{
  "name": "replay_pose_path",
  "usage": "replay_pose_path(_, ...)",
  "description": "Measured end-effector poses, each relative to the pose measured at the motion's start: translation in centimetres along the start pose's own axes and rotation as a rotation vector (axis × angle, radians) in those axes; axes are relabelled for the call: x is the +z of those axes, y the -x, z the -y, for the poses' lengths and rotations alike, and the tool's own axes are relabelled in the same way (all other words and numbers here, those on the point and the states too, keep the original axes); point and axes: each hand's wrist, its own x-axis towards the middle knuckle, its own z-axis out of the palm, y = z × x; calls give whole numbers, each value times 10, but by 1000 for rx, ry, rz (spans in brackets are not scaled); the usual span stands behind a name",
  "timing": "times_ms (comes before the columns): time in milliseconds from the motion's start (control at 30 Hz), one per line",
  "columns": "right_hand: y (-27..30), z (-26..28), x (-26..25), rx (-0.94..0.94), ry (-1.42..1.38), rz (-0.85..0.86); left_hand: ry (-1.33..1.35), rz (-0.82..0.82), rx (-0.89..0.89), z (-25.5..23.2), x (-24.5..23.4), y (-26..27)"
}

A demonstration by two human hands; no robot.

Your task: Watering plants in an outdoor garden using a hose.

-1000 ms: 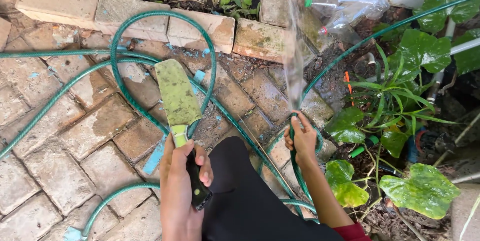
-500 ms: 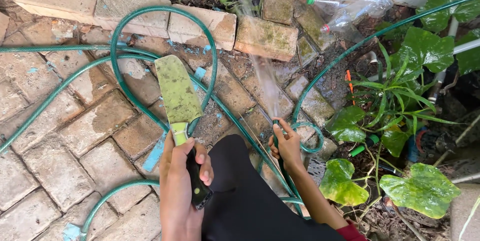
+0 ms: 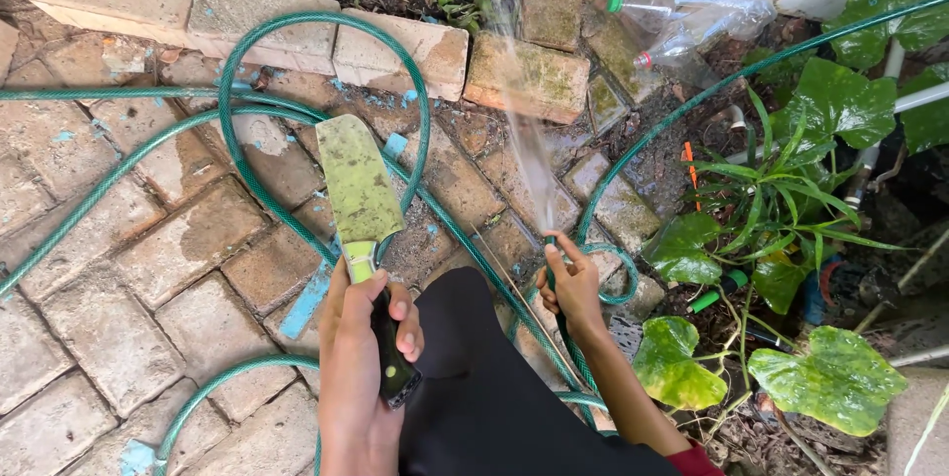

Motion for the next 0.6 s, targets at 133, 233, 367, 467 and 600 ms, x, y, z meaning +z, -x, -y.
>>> replay_pose_path(133,3,0,3,25,11,47,2,-25,-18,-1,1,0)
replay_pose_path(233,1,-2,1,29,15,54,6,-44,-31,-1,1,0)
replay_pose_path(367,-2,3,-7,17,9,36,19,-52,-31,0,0,0)
replay_pose_path(467,-3,8,-11,0,2,-5,26,-59,-35,-1,-1,-1)
replay_pose_path(600,-4,9,-14,-16,-15,-22,41,-53,-30,-1,-2,-2)
